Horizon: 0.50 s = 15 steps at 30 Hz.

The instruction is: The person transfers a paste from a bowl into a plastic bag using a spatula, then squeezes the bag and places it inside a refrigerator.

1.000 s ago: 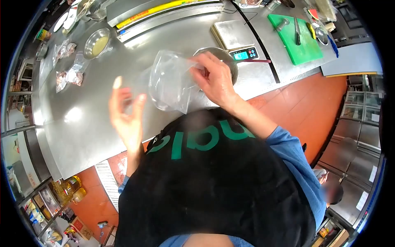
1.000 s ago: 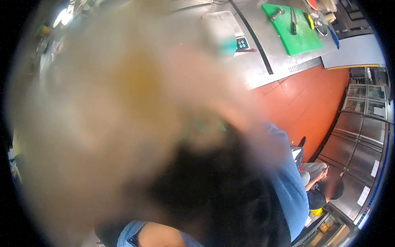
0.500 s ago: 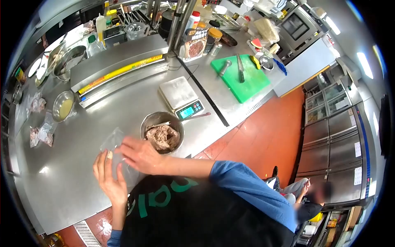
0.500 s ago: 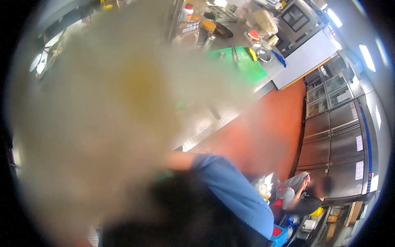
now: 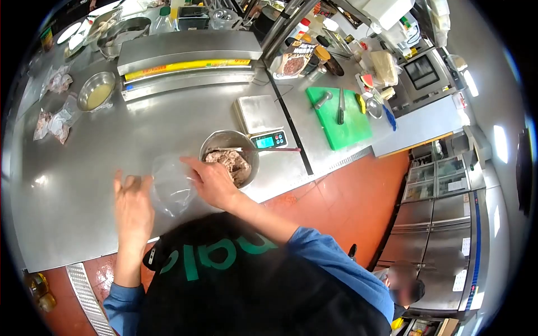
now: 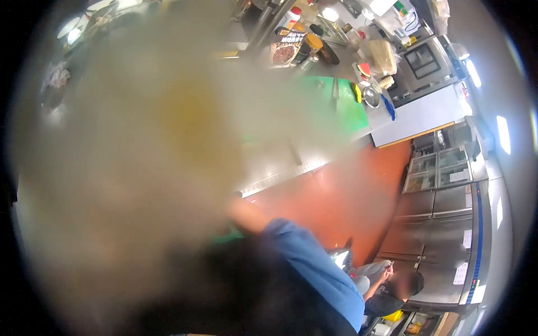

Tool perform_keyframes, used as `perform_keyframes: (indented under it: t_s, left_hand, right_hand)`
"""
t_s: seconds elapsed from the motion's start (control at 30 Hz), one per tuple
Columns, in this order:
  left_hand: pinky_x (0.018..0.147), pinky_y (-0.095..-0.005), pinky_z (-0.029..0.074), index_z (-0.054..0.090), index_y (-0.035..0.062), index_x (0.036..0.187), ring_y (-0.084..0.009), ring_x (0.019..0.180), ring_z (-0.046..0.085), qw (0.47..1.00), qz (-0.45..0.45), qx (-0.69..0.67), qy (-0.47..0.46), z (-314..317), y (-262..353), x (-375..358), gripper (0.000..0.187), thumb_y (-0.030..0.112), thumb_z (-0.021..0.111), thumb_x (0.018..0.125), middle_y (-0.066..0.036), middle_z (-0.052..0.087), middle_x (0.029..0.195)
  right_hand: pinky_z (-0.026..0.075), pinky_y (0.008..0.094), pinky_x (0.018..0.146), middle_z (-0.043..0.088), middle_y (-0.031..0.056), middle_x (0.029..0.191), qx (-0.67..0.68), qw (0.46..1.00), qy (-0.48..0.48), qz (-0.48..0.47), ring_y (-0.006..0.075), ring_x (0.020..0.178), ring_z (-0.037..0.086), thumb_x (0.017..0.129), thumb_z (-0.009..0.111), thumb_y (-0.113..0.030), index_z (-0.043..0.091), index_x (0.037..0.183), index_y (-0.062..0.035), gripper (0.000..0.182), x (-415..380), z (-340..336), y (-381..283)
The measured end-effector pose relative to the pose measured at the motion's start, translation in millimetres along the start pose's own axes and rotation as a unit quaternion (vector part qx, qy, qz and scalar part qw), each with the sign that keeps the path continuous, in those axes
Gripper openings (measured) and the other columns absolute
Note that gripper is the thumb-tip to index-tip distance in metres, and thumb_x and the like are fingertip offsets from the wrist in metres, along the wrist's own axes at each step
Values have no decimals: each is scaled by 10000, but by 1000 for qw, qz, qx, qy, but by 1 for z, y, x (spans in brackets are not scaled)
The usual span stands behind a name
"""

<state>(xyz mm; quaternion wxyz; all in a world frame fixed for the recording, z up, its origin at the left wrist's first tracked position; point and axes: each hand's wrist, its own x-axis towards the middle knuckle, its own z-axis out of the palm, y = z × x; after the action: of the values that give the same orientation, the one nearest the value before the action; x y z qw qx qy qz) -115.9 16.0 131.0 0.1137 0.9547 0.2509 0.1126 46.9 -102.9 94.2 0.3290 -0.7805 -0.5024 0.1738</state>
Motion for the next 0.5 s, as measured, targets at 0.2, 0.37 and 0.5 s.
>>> perform_keyframes:
  t_s: [0.2,0.37,0.5]
  left_hand:
    - [1045,-435,297,564,22,1176,-332,1096,527,963,103,-205,140,-45,14,-1,514,265,700,743,-182,577,1160]
    - [1039,-419,310,457,43,1311,-309,1202,471,886,99,-446,-77,-10,-28,3,874,395,806,590,-141,498,1304]
    - [1055,-391,299,302,65,1416,-297,1258,429,827,89,-533,-154,5,-32,-6,1219,393,882,395,-121,402,1404]
  right_hand:
    - [502,367,815,644,185,999,82,985,-84,-127,332,920,627,734,496,91,602,1123,-34,422,7,-8,-13]
    - [483,317,874,648,89,1034,259,953,-147,-60,183,963,620,737,477,125,539,1183,-40,478,7,-8,-15]
    - [466,280,811,632,101,981,321,928,-189,3,155,948,586,691,472,124,510,1119,-16,452,10,-15,-15]
